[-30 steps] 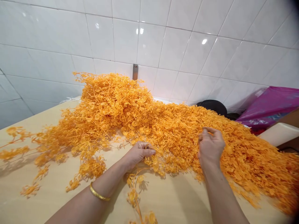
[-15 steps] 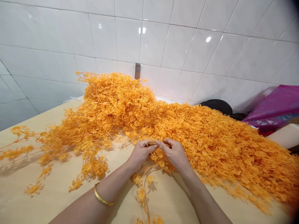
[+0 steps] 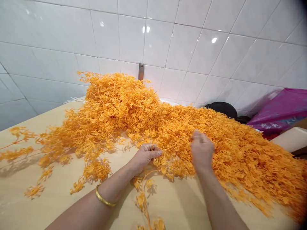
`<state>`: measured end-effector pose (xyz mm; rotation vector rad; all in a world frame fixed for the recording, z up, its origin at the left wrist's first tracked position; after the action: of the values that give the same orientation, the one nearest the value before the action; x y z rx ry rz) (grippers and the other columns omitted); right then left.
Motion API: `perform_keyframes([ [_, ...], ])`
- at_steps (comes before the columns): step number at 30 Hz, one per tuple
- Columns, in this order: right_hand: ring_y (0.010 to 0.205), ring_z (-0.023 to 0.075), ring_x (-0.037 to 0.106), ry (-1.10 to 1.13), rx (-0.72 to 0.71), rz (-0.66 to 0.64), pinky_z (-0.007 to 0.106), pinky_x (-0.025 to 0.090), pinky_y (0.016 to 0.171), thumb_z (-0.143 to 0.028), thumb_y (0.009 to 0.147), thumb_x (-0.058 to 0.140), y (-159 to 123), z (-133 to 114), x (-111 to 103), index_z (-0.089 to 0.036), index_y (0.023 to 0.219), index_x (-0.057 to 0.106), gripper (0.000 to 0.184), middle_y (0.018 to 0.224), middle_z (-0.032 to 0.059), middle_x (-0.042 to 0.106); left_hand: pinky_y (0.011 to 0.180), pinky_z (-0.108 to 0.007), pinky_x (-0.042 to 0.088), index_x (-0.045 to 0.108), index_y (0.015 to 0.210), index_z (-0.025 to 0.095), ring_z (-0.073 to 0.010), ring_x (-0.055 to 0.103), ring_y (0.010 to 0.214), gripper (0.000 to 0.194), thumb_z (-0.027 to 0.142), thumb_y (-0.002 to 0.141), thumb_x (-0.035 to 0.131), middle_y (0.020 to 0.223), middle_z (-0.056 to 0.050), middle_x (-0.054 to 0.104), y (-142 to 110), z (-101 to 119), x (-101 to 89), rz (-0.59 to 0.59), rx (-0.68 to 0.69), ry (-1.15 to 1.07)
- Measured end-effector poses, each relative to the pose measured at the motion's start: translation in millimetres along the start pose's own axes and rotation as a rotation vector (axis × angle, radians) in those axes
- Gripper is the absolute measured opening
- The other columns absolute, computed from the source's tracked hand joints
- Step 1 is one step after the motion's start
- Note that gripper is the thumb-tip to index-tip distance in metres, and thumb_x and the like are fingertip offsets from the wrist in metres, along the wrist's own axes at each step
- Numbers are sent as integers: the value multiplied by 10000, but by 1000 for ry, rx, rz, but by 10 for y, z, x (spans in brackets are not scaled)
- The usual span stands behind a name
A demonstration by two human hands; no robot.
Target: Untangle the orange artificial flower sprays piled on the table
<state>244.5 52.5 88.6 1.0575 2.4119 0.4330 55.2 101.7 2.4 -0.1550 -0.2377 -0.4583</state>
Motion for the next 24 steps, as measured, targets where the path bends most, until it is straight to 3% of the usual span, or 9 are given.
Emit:
perform_keyframes([
  [2, 416, 98, 324, 63, 76, 215, 249, 264, 407, -495, 795, 321, 100, 167, -291, -196, 632, 416, 353, 518, -22, 389, 372, -169, 172, 538, 564, 126, -19, 288, 395, 216, 292, 551, 676, 493, 33, 464, 2, -10, -47, 34, -11, -23],
  [3, 430, 105, 345, 13, 70, 219, 254, 282, 418, -480, 790, 340, 141, 199, -328, -188, 673, 449, 333, 539, -11, 411, 361, -167, 152, 535, 572, 128, -14, 272, 383, 218, 291, 551, 676, 492, 38, 458, 7, -15, -75, 54, -16, -56],
  [7, 680, 185, 487, -350, -115, -4, 323, 379, 590, -361, 743, 450, 134, 85, -73, -150, 960, 526, 312, 902, 119, 486, 352, -150, 126, 532, 619, 128, -2, 243, 363, 197, 268, 578, 666, 471, 47, 435, 47, 17, -117, 54, 24, -219],
  [9, 887, 259, 457, -511, -237, 8, 380, 365, 708, -338, 736, 458, 44, -53, 20, -129, 1008, 532, 351, 1057, 172, 425, 356, -145, 135, 527, 628, 129, -2, 244, 361, 183, 253, 593, 657, 459, 46, 435, 61, 37, -105, 27, 43, -276],
  [11, 955, 282, 416, -581, -325, 31, 404, 336, 757, -324, 753, 438, -35, -168, 81, -130, 956, 561, 306, 1030, 165, 464, 358, -146, 148, 530, 639, 129, -5, 254, 357, 171, 248, 605, 649, 453, 40, 446, 65, 47, -91, 6, 50, -302],
  [14, 817, 221, 468, -497, -405, -59, 356, 346, 725, -302, 793, 395, -111, -265, 194, -164, 800, 579, 230, 819, 92, 552, 358, -151, 168, 545, 655, 129, -16, 289, 358, 164, 247, 605, 648, 450, 31, 463, 63, 50, -89, 5, 57, -307],
  [19, 638, 157, 466, -342, -424, -185, 288, 352, 621, -351, 818, 382, -189, -340, 308, -173, 653, 525, 282, 646, 40, 522, 360, -155, 194, 552, 676, 135, -24, 323, 360, 181, 246, 584, 662, 461, 29, 478, 63, 50, -107, 23, 55, -330],
  [21, 643, 152, 477, -276, -377, -266, 278, 358, 609, -380, 814, 392, -219, -321, 384, -173, 689, 539, 284, 675, 40, 530, 362, -156, 200, 554, 687, 131, -22, 320, 354, 185, 250, 590, 657, 464, 27, 483, 61, 60, -102, 18, 54, -339],
  [24, 774, 169, 501, -162, -358, -423, 282, 385, 658, -413, 791, 434, -317, -333, 548, -180, 930, 550, 295, 877, 69, 542, 365, -158, 210, 551, 693, 131, -23, 325, 352, 173, 250, 609, 643, 466, 29, 485, 59, 73, -74, -9, 57, -349],
])
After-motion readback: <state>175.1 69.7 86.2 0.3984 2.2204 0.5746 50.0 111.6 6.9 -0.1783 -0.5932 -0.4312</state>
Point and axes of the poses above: each hand's wrist, its own y-axis towards the middle knuckle, its own x-axis out of the palm, z = x × y, the point moved 9 cm from there along y, towards the middle knuckle
